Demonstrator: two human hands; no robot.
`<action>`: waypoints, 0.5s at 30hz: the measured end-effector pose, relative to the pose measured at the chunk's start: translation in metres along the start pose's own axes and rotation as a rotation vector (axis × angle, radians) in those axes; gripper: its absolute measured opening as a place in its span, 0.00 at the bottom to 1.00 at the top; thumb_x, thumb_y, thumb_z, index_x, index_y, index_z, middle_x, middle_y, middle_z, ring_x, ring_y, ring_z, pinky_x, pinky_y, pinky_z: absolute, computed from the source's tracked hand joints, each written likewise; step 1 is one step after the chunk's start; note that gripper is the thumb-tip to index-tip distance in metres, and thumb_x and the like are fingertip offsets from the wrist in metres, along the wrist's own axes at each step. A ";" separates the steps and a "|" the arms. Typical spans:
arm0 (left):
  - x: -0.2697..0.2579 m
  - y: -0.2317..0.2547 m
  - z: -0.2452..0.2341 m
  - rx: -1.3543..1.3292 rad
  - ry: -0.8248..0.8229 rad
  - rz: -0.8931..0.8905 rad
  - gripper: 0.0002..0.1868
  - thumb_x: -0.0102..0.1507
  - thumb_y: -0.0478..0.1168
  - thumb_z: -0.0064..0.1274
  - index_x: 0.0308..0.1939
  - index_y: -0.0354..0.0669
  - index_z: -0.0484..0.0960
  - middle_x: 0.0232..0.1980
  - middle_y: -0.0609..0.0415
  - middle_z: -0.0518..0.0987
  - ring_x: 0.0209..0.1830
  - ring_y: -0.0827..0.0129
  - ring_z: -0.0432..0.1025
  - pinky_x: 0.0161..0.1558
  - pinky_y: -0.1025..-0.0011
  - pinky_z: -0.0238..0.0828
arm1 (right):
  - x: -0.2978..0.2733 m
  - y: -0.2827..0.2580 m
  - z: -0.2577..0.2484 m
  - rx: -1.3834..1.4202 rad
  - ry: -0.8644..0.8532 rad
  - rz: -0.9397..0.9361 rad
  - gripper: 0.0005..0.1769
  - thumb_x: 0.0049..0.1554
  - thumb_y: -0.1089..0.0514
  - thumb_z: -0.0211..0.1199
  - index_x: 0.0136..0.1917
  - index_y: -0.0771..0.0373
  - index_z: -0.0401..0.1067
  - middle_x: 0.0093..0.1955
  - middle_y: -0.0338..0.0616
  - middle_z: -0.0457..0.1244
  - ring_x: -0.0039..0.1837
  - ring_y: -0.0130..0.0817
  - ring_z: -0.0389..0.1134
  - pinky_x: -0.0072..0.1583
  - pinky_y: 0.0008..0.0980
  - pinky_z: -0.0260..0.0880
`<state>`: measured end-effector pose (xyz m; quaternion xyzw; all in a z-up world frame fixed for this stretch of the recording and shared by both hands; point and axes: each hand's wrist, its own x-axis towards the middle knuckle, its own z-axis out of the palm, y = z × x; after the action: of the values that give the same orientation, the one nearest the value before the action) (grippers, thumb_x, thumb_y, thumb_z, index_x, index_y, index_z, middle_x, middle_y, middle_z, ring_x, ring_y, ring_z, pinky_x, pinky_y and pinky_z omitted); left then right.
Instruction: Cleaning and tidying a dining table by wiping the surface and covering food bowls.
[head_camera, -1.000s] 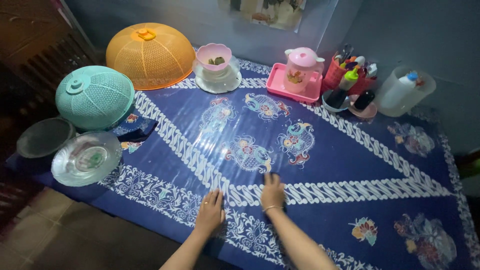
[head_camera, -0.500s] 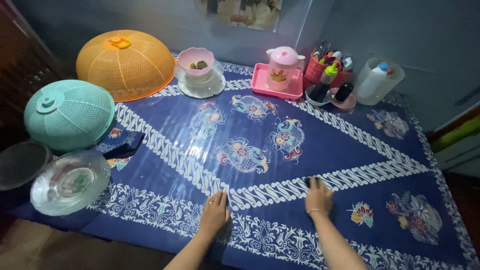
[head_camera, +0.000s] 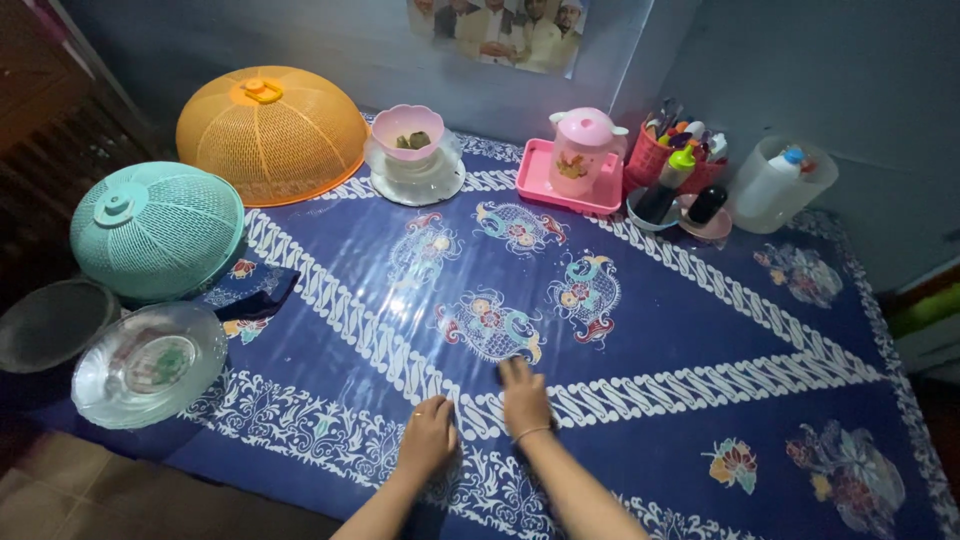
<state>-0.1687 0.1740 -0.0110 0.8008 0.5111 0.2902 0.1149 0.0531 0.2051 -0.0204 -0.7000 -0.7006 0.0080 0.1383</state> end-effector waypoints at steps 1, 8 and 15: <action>0.001 0.000 -0.002 0.001 0.001 -0.004 0.22 0.56 0.37 0.55 0.54 0.34 0.78 0.57 0.43 0.76 0.60 0.50 0.69 0.61 0.56 0.67 | -0.006 -0.009 -0.010 0.001 -0.002 -0.004 0.31 0.56 0.60 0.57 0.73 0.52 0.62 0.73 0.48 0.57 0.60 0.51 0.63 0.61 0.45 0.68; 0.037 0.006 0.000 0.015 0.022 0.035 0.19 0.56 0.35 0.55 0.50 0.34 0.77 0.59 0.40 0.74 0.63 0.45 0.67 0.63 0.54 0.65 | 0.012 0.052 -0.052 0.005 -0.127 -0.008 0.35 0.56 0.62 0.53 0.76 0.42 0.58 0.75 0.41 0.55 0.59 0.48 0.63 0.59 0.44 0.71; 0.042 -0.008 0.023 0.094 -0.058 -0.018 0.27 0.56 0.38 0.55 0.59 0.32 0.75 0.68 0.37 0.69 0.72 0.43 0.60 0.70 0.53 0.56 | 0.032 0.146 -0.077 -0.108 -0.072 0.634 0.28 0.63 0.54 0.51 0.76 0.39 0.60 0.78 0.39 0.52 0.63 0.48 0.62 0.62 0.48 0.69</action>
<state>-0.1481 0.2176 -0.0186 0.8089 0.5277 0.2413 0.0945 0.2126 0.2254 0.0296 -0.8890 -0.4514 0.0386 0.0667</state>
